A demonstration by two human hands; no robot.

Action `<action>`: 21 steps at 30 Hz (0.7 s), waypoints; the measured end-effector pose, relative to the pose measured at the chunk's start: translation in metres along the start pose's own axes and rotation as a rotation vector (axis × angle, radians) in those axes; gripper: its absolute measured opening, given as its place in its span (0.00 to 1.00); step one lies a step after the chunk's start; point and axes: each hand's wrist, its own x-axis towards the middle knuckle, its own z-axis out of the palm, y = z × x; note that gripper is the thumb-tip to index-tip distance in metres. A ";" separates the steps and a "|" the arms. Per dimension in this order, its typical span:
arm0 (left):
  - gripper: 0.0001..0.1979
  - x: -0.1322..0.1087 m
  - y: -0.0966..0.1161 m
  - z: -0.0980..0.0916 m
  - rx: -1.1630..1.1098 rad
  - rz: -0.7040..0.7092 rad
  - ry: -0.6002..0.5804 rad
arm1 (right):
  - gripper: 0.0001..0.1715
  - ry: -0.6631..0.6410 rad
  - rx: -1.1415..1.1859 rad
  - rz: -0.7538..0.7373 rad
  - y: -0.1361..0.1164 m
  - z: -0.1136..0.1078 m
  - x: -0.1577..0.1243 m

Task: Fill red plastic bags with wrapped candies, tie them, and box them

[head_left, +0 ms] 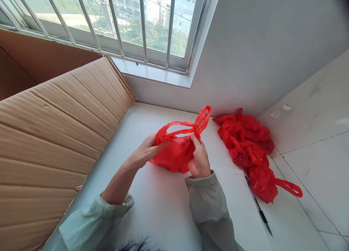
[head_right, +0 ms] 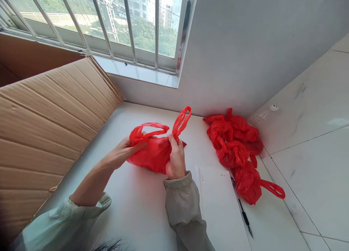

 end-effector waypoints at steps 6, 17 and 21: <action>0.13 0.000 -0.006 0.011 -0.585 -0.100 0.041 | 0.13 -0.044 -0.018 0.076 0.019 -0.004 0.011; 0.10 0.001 0.001 0.023 -0.105 -0.185 0.401 | 0.08 -0.078 -0.481 -0.366 0.004 0.001 -0.003; 0.06 -0.014 0.011 0.028 0.256 -0.163 0.151 | 0.02 -0.239 -1.159 -0.895 -0.021 0.005 -0.026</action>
